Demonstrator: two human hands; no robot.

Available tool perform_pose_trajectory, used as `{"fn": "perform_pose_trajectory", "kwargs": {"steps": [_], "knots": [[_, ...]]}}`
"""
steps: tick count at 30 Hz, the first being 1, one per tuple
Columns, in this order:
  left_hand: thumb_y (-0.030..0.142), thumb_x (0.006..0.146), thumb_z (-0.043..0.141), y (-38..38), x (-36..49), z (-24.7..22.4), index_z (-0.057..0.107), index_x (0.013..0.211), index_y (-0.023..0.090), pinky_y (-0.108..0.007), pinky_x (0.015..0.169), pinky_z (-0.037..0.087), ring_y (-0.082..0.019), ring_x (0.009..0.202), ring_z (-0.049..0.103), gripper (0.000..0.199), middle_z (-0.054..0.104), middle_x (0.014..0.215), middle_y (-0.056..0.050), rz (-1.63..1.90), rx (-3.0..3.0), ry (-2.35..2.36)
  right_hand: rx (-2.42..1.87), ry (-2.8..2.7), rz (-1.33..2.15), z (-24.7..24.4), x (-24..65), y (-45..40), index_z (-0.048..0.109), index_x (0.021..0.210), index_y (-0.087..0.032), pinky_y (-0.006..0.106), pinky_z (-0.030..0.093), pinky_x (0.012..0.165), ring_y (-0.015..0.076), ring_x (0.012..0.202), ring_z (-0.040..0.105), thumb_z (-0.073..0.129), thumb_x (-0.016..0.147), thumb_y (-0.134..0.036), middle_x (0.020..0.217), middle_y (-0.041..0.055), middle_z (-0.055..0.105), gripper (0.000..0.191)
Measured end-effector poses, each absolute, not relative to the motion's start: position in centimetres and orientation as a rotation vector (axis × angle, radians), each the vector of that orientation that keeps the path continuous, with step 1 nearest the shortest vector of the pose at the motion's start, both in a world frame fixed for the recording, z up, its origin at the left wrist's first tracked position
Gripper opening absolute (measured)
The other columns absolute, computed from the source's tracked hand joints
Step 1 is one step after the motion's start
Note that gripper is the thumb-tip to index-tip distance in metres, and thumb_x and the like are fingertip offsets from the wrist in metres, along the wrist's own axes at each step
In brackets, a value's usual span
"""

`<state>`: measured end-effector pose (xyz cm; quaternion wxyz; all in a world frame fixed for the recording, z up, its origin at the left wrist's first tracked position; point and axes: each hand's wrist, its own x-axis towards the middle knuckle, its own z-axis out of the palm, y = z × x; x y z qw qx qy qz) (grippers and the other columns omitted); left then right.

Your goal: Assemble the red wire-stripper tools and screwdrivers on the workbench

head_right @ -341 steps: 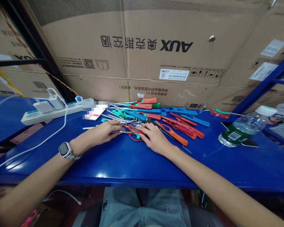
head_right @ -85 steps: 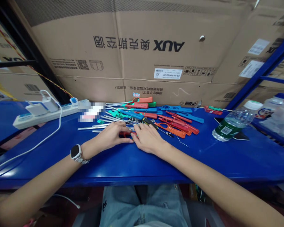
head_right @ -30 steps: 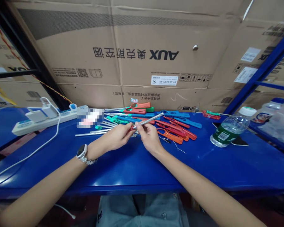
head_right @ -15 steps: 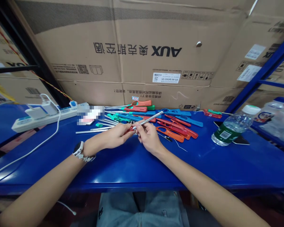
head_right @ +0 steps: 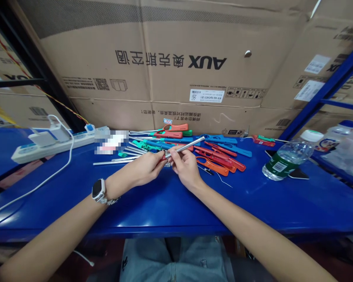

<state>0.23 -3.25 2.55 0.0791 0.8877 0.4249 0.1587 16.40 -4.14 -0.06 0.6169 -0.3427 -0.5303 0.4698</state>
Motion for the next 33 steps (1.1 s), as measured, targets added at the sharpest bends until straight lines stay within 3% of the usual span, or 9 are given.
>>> {"fn": "perform_pose_trajectory", "kwargs": {"steps": [11,17,21,26,29,33], "knots": [[0.027,0.105,0.033,-3.5,0.5,2.4,0.059,0.111,0.011,-0.039,0.070,0.051,-0.031,0.080,0.071,0.031,0.071,0.090,-0.017,0.305,2.829,1.356,-0.827,-1.224,1.120,-0.6,16.4,-3.7,0.058,0.072,-0.021,0.020,0.030,0.035,0.0075,0.044,0.041,0.083,0.072,-0.054,0.057,-0.0051,0.053,0.042],[0.027,0.103,0.038,-3.2,0.4,2.5,0.058,0.110,0.012,-0.034,0.064,0.046,-0.024,0.068,0.064,0.026,0.068,0.081,-0.011,0.415,2.744,1.269,-0.805,-1.310,1.084,-0.5,16.7,-3.7,0.057,0.075,-0.022,0.021,0.029,0.037,0.0071,0.043,0.035,0.080,0.077,-0.056,0.054,-0.0075,0.045,0.041],[0.033,0.102,0.043,-2.3,0.5,3.1,0.052,0.086,0.019,-0.029,0.056,0.039,-0.015,0.056,0.049,0.024,0.054,0.068,-0.001,0.939,2.310,0.978,-0.825,-1.365,1.026,-0.6,16.7,-4.0,0.057,0.099,-0.025,0.022,0.037,0.044,0.0110,0.056,0.045,0.074,0.081,-0.061,0.070,-0.0051,0.052,0.043],[0.056,0.093,0.061,-1.5,1.7,3.1,0.036,0.068,0.023,-0.024,0.042,0.028,-0.008,0.044,0.027,0.048,0.028,0.057,0.008,1.185,1.453,0.533,-0.902,-1.613,0.996,-0.9,15.8,-4.5,0.060,0.099,-0.025,0.029,0.050,0.065,0.0180,0.081,0.060,0.052,0.094,-0.067,0.087,0.0024,0.064,0.043],[0.051,0.090,0.069,-1.9,2.8,2.8,0.033,0.065,0.022,-0.021,0.044,0.028,-0.007,0.048,0.026,0.052,0.025,0.059,0.008,1.319,1.140,0.443,-0.981,-1.692,1.004,-1.0,15.1,-5.0,0.061,0.092,-0.025,0.030,0.048,0.065,0.0184,0.070,0.061,0.038,0.099,-0.069,0.072,0.0010,0.063,0.050],[0.043,0.093,0.068,-2.7,3.7,2.8,0.036,0.064,0.020,-0.020,0.055,0.040,-0.008,0.054,0.036,0.049,0.030,0.059,0.007,1.392,0.933,0.418,-1.114,-1.683,0.897,-1.2,14.8,-5.6,0.047,0.069,-0.024,0.028,0.036,0.054,0.0151,0.053,0.049,0.030,0.100,-0.070,0.055,-0.0019,0.050,0.058]]}}
